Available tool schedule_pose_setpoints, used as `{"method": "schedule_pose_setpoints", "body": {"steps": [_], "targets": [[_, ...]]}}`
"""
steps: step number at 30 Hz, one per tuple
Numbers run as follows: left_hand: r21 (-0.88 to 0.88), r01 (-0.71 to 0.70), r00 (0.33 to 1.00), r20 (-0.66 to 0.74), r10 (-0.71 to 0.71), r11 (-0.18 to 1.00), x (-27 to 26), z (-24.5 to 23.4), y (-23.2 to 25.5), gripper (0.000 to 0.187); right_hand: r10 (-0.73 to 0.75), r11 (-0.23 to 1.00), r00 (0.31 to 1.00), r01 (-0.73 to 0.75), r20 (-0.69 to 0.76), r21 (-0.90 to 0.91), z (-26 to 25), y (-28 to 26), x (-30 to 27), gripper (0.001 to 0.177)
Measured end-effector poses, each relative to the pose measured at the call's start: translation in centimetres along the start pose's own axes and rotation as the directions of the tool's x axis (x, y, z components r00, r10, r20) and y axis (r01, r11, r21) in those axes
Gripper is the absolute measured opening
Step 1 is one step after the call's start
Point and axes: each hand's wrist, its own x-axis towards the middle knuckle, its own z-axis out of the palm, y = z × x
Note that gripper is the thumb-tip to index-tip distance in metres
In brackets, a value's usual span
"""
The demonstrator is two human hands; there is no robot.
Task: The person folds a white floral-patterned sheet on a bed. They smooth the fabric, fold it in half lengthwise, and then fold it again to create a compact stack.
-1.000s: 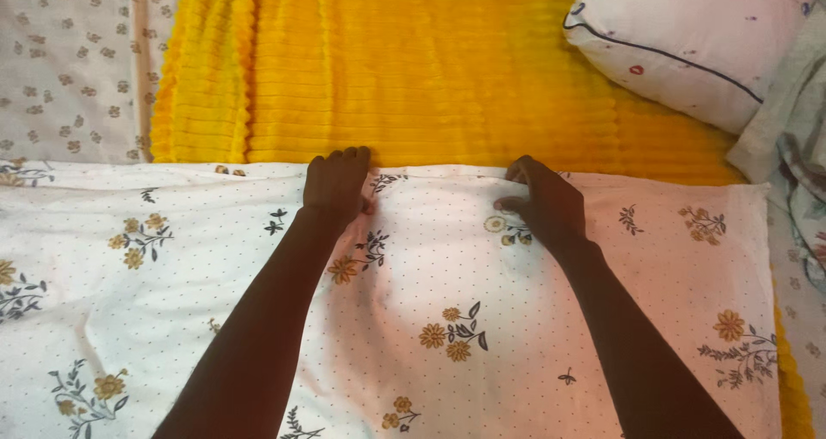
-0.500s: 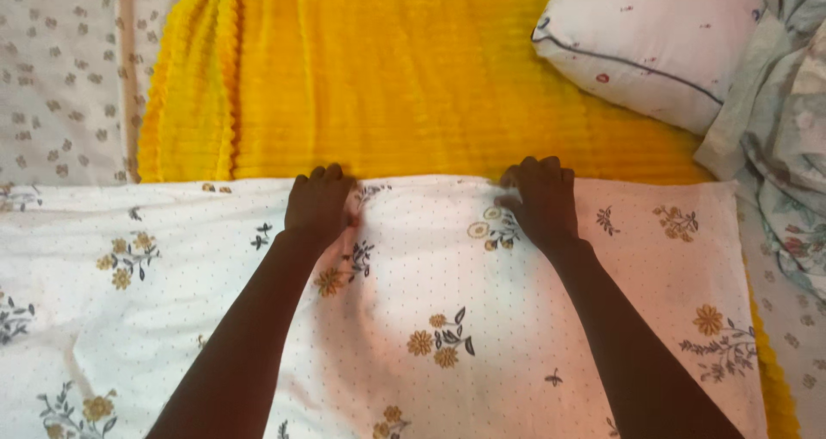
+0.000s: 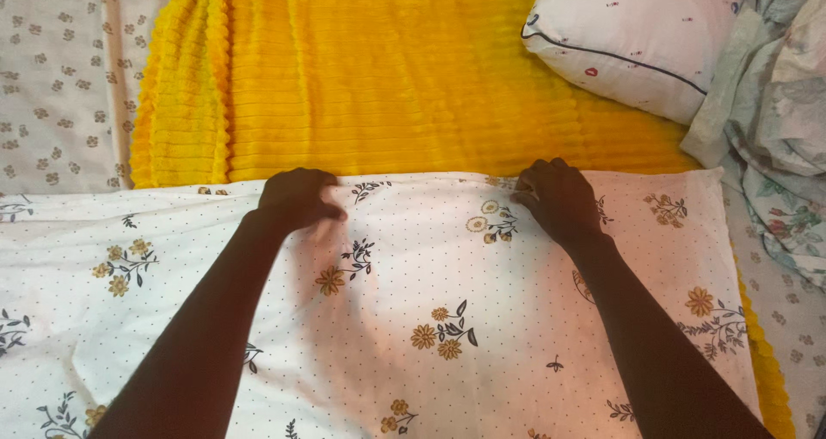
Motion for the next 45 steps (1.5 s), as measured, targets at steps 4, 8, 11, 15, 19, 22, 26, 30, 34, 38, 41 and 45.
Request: {"method": "schedule_pose_setpoints", "body": {"steps": [4, 8, 11, 15, 19, 22, 26, 30, 34, 38, 41, 45], "targets": [[-0.262, 0.237, 0.971, 0.073, -0.226, 0.936, -0.8, -0.6, -0.8, 0.076, 0.174, 0.982, 0.985, -0.175, 0.017, 0.072, 1.2, 0.0, -0.3, 0.023], [-0.2, 0.173, 0.985, 0.035, -0.17, 0.964, -1.2, -0.7, -1.9, 0.072, 0.002, 0.995, 0.994, 0.01, -0.113, 0.104, 3.0, -0.1, -0.2, 0.031], [-0.209, 0.114, 0.993, -0.017, -0.121, 0.971, -0.7, -0.5, -2.9, 0.073, 0.029, 0.981, 0.999, -0.024, -0.022, 0.192, 3.8, -0.6, 1.1, 0.036], [-0.259, 0.009, 0.998, -0.053, -0.024, 0.966, 0.0, 0.4, -4.0, 0.078, 0.153, 0.898, 0.955, -0.242, 0.255, 0.366, 4.1, -2.7, 2.7, 0.036], [-0.359, 0.068, 0.981, 0.192, 0.002, 0.931, 1.7, 0.9, -3.8, 0.073, -0.024, 0.879, 0.978, -0.078, 0.206, 0.471, 4.6, -5.7, 5.1, 0.03], [-0.236, -0.167, 0.973, 0.117, 0.198, 0.957, 3.3, 1.1, -2.3, 0.079, -0.088, 0.783, 0.957, -0.105, 0.277, 0.613, 5.8, -8.4, 6.2, 0.037], [-0.333, -0.185, 0.977, 0.041, 0.211, 0.924, 3.7, 1.8, 0.3, 0.05, -0.133, 0.839, 0.936, -0.068, 0.326, 0.54, 7.9, -12.2, 8.2, 0.045], [-0.437, -0.145, 0.985, 0.022, 0.172, 0.888, 3.5, 1.5, 1.4, 0.041, -0.24, 0.855, 0.965, 0.161, 0.101, 0.494, 8.8, -14.5, 9.1, 0.053], [-0.266, -0.129, 0.984, 0.085, 0.156, 0.955, 3.4, 0.6, -1.8, 0.054, -0.052, 0.837, 0.886, -0.213, 0.461, 0.503, 8.0, -14.5, 9.3, 0.058], [-0.155, -0.073, 0.979, 0.179, 0.1, 0.985, 2.0, -0.8, -8.1, 0.078, -0.023, 0.9, 0.86, -0.205, 0.51, 0.386, 7.9, -14.8, 9.3, 0.059], [0.038, -0.06, 0.953, 0.299, 0.046, 0.997, 0.9, -3.1, -12.2, 0.087, -0.119, 0.914, 0.922, -0.044, 0.369, 0.403, 8.8, -14.8, 9.2, 0.062], [0.076, 0.111, 0.916, 0.378, -0.132, 0.991, -0.9, -4.6, -14.9, 0.076, -0.064, 0.931, 0.914, -0.089, 0.4, 0.354, 10.1, -14.4, 9.1, 0.063]]}}
